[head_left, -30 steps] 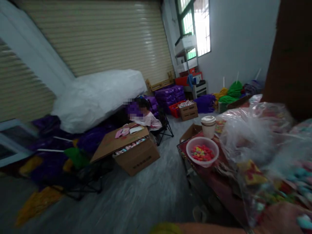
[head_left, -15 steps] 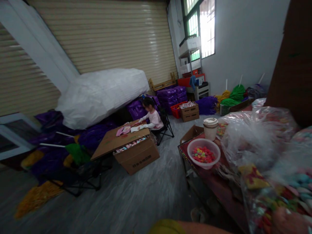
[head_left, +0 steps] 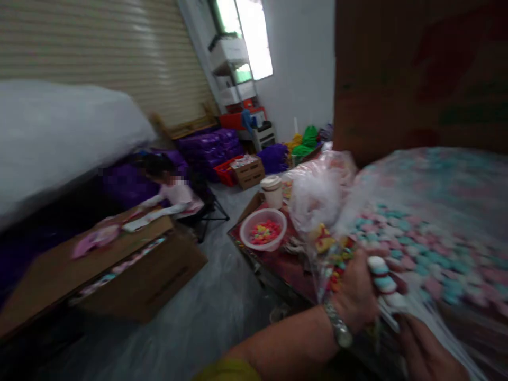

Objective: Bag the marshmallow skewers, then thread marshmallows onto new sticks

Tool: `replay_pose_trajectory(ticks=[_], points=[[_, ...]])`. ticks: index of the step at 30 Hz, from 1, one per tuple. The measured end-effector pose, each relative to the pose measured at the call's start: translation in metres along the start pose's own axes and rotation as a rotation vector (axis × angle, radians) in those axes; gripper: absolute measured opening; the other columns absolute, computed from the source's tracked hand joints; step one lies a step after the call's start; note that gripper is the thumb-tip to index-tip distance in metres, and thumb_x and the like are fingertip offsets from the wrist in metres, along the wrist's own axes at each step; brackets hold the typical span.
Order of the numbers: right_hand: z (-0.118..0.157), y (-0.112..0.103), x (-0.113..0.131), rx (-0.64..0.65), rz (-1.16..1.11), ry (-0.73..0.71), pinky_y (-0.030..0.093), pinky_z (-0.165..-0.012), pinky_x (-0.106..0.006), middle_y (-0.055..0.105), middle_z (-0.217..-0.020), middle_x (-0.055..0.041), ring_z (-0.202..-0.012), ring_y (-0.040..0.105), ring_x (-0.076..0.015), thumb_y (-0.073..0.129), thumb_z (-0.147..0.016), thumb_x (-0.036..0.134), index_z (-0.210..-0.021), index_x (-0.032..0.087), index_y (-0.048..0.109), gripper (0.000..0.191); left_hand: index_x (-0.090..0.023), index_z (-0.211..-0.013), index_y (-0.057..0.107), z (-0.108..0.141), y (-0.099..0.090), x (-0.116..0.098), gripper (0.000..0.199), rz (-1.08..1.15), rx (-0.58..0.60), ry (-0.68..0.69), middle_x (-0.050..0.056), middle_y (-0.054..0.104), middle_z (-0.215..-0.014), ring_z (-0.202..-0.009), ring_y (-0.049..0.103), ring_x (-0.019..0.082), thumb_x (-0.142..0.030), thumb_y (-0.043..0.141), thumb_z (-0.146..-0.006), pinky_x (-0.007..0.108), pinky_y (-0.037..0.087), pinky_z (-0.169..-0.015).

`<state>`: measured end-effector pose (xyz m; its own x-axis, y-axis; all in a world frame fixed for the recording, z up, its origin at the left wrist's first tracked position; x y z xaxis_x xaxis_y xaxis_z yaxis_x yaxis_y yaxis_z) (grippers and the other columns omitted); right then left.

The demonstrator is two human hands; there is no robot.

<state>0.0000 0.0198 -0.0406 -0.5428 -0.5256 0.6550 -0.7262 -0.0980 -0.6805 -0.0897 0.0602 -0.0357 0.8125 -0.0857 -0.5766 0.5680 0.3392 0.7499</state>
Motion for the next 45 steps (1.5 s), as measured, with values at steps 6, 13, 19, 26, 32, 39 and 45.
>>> replay_pose_trajectory(ticks=[6, 13, 19, 26, 32, 39, 45], points=[[0.015, -0.012, -0.028, 0.034, -0.351, 0.324, 0.036, -0.045, -0.022, 0.049, -0.055, 0.0024, -0.049, 0.046, -0.0133, 0.032, -0.091, 0.043, -0.076, 0.020, 0.053, 0.034, -0.017, -0.095, 0.055, -0.003, 0.018, -0.010, 0.051, 0.018, 0.115, -0.055, 0.008, 0.064, -0.080, -0.063, 0.062, 0.019, -0.063, 0.046, -0.076, 0.034, 0.049, -0.059], [0.017, -0.014, -0.017, 0.026, -0.358, 0.302, 0.033, -0.048, -0.021, 0.047, -0.058, 0.0028, -0.052, 0.042, -0.0118, 0.033, -0.091, 0.038, -0.075, 0.019, 0.050, 0.031, -0.016, -0.079, 0.052, 0.002, 0.027, 0.001, 0.035, -0.205, 0.113, 0.024, -0.002, 0.059, -0.061, -0.048, 0.056, 0.011, -0.049, 0.060, -0.072, 0.026, 0.047, -0.051], [0.004, -0.021, -0.003, -0.048, -0.222, 0.201, 0.041, -0.060, -0.024, 0.058, -0.068, -0.0043, -0.064, 0.054, -0.0149, 0.029, -0.089, 0.023, -0.078, 0.017, 0.053, 0.027, -0.018, -0.069, 0.043, 0.004, 0.021, 0.008, 0.028, -0.249, 0.037, 0.131, -0.008, 0.048, -0.052, -0.041, 0.048, 0.006, -0.042, 0.056, -0.076, 0.021, 0.047, -0.049], [0.002, -0.017, -0.010, -0.014, -0.089, 0.230, 0.046, -0.069, -0.025, 0.066, -0.078, -0.0101, -0.074, 0.062, -0.0179, 0.031, -0.085, 0.014, -0.092, 0.016, 0.058, 0.028, -0.019, -0.065, 0.040, -0.007, 0.006, 0.033, 0.025, -0.261, -0.065, 0.065, -0.008, 0.044, -0.046, -0.037, 0.041, 0.006, -0.035, 0.053, -0.079, 0.019, 0.042, -0.044], [0.011, -0.019, -0.025, -0.081, -0.216, 0.261, 0.044, -0.077, -0.029, 0.065, -0.085, -0.0084, -0.087, 0.059, -0.0195, 0.034, -0.088, 0.023, -0.091, 0.019, 0.060, 0.027, -0.020, -0.071, 0.044, -0.007, 0.005, 0.053, 0.024, -0.309, -0.005, 0.040, -0.006, 0.046, -0.052, -0.042, 0.043, 0.008, -0.039, 0.056, -0.080, 0.022, 0.041, -0.045], [0.021, -0.011, -0.050, 0.140, -0.712, 0.497, 0.025, -0.043, -0.021, 0.034, -0.049, 0.0079, -0.044, 0.031, -0.0087, 0.040, -0.088, 0.049, -0.069, 0.019, 0.046, 0.035, -0.022, -0.107, 0.046, 0.003, 0.024, 0.035, 0.055, -0.182, 0.217, -0.132, 0.003, 0.062, -0.074, -0.062, 0.058, 0.016, -0.067, 0.043, -0.076, 0.030, 0.046, -0.057], [0.026, 0.001, -0.037, 0.218, -0.858, 0.537, 0.021, -0.042, -0.021, 0.036, -0.049, 0.0072, -0.043, 0.029, -0.0072, 0.040, -0.088, 0.049, -0.063, 0.019, 0.042, 0.039, -0.018, -0.093, 0.051, 0.006, 0.022, 0.027, 0.033, -0.218, 0.259, -0.096, 0.003, 0.062, -0.081, -0.062, 0.060, 0.013, -0.044, 0.061, -0.076, 0.024, 0.043, -0.054]])
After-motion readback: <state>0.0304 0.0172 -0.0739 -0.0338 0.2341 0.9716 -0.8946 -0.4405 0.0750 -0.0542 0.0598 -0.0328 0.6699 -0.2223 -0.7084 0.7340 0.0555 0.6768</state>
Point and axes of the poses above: each hand's wrist, its own z-axis away from the middle knuckle, its own y-axis out of the palm, x = y × z, the point moved 8 cm from there along -z, towards the middle knuckle
